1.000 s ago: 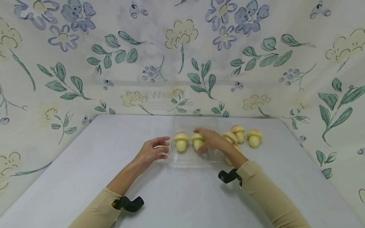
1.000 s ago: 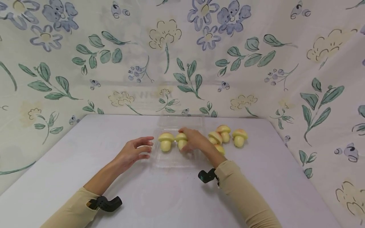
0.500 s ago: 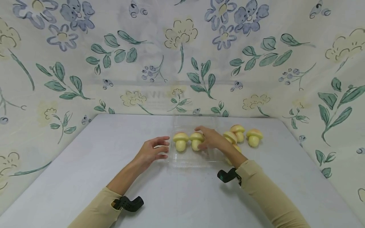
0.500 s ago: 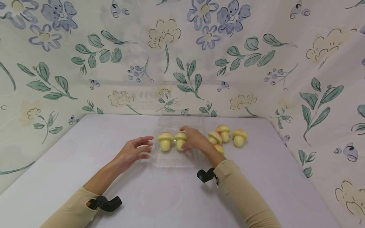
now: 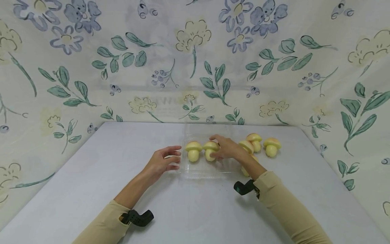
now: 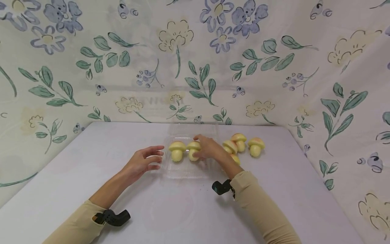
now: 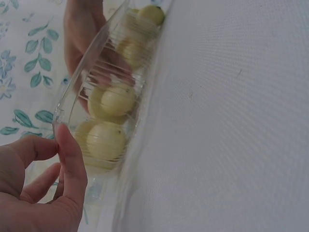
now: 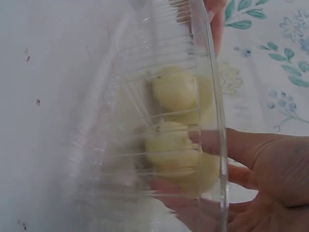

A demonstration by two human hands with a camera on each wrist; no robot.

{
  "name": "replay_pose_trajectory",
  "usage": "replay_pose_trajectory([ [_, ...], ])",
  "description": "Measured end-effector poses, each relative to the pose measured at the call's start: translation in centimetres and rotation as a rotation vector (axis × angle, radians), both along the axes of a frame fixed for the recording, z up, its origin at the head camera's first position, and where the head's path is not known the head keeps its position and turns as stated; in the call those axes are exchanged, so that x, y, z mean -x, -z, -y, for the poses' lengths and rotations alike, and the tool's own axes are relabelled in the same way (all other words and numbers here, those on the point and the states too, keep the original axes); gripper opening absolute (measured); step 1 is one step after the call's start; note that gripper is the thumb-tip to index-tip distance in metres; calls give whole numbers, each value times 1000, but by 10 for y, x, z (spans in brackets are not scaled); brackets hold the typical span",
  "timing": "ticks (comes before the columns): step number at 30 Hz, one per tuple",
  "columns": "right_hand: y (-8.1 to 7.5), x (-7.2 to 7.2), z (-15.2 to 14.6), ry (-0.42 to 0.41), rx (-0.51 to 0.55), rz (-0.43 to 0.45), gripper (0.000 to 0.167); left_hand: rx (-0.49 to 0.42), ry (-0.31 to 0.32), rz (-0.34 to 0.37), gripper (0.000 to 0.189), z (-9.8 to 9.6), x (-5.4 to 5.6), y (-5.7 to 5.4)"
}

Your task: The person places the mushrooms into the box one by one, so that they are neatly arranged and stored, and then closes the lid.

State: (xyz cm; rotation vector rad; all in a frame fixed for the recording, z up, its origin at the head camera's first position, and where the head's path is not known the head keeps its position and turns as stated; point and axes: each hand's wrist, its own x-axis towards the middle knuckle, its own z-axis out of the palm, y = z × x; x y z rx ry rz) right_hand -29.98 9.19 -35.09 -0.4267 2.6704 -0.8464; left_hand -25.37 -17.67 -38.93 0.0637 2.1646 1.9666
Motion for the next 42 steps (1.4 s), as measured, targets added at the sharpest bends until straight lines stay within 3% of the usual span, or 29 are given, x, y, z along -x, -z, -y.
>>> replay_pose_trajectory([
  [5, -4, -2, -7, -31, 15, -19, 65, 2, 7, -7, 54, 1, -1, 0],
  [12, -9, -11, -19, -121, -49, -182, 49, 8, 11, -13, 53, 0, 0, 1],
  [23, -20, -32, -43, -46, 24, -199, 43, 38, 1, -15, 53, 1, 0, 2],
  [34, -26, -49, -66, -96, 64, -290, 38, 43, 8, -25, 53, 1, 1, 1],
  [42, -25, -52, -84, -56, 78, -273, 34, 44, -3, -17, 53, 1, 0, 1],
])
